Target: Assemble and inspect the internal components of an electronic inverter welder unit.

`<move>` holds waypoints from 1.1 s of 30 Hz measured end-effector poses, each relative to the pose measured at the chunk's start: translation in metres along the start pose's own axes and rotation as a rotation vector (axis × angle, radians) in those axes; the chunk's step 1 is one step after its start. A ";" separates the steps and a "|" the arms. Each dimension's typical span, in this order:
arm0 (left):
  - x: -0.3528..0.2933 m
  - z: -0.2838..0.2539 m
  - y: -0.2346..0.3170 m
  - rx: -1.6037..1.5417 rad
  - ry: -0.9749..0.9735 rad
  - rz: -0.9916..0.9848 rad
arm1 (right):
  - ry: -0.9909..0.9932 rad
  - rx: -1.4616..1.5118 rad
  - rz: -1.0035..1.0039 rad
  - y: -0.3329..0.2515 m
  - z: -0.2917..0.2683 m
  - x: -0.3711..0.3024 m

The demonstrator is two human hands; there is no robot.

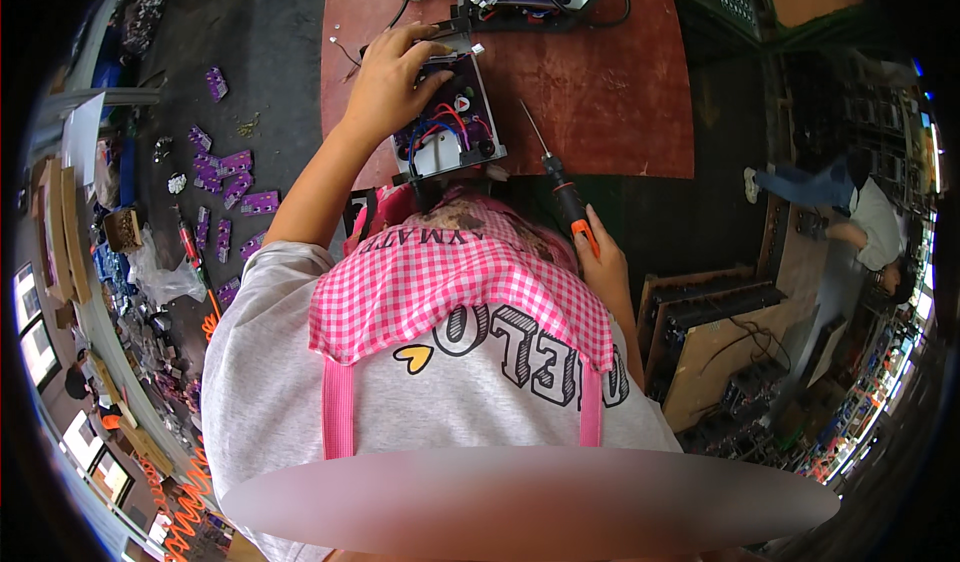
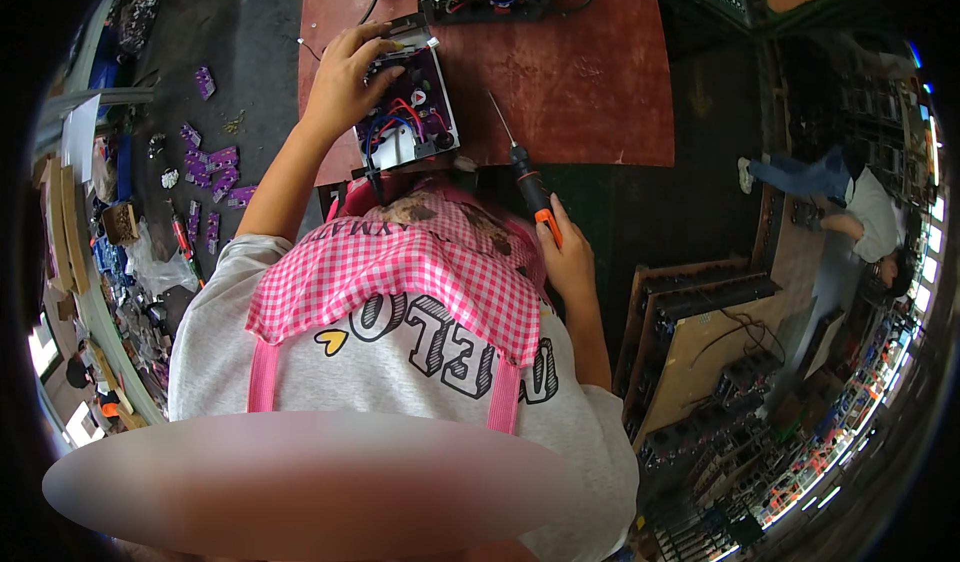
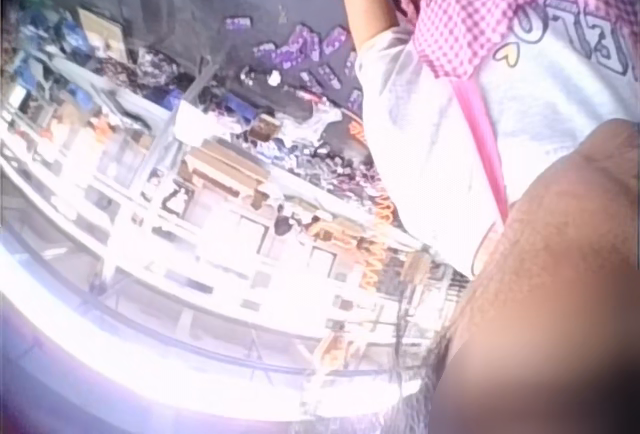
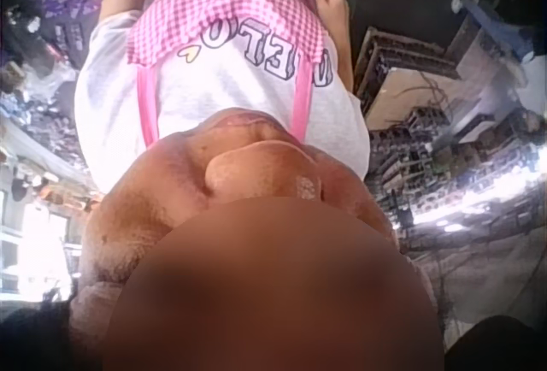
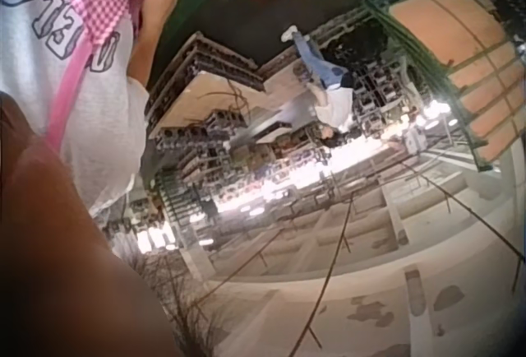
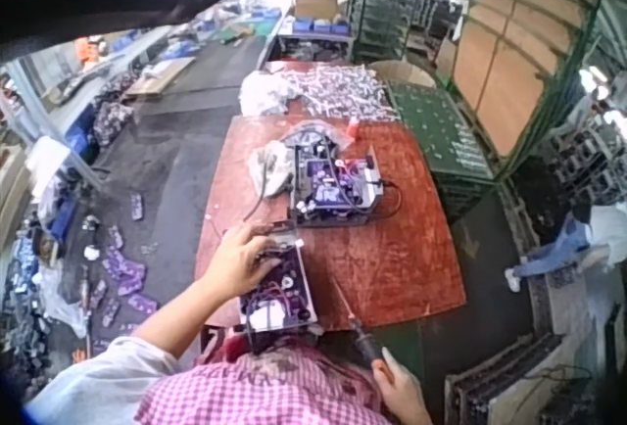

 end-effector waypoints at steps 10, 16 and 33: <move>0.008 0.004 0.011 -0.142 0.019 -0.009 | -0.021 0.228 -0.091 -0.015 -0.020 -0.022; 0.027 0.026 0.010 -1.150 -0.136 -0.604 | -0.065 0.431 -0.289 -0.039 -0.032 -0.042; 0.022 0.018 0.016 -2.079 -0.123 -0.733 | -0.098 0.293 -0.510 -0.063 -0.032 -0.051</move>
Point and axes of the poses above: each hand's wrist, its own x-axis towards the middle knuckle, its own z-axis out of the palm, y = z × x, the point moved 2 cm from there along x, towards the middle knuckle, and after that the axes turned 7 degrees about -y, right-handed, at the moved point
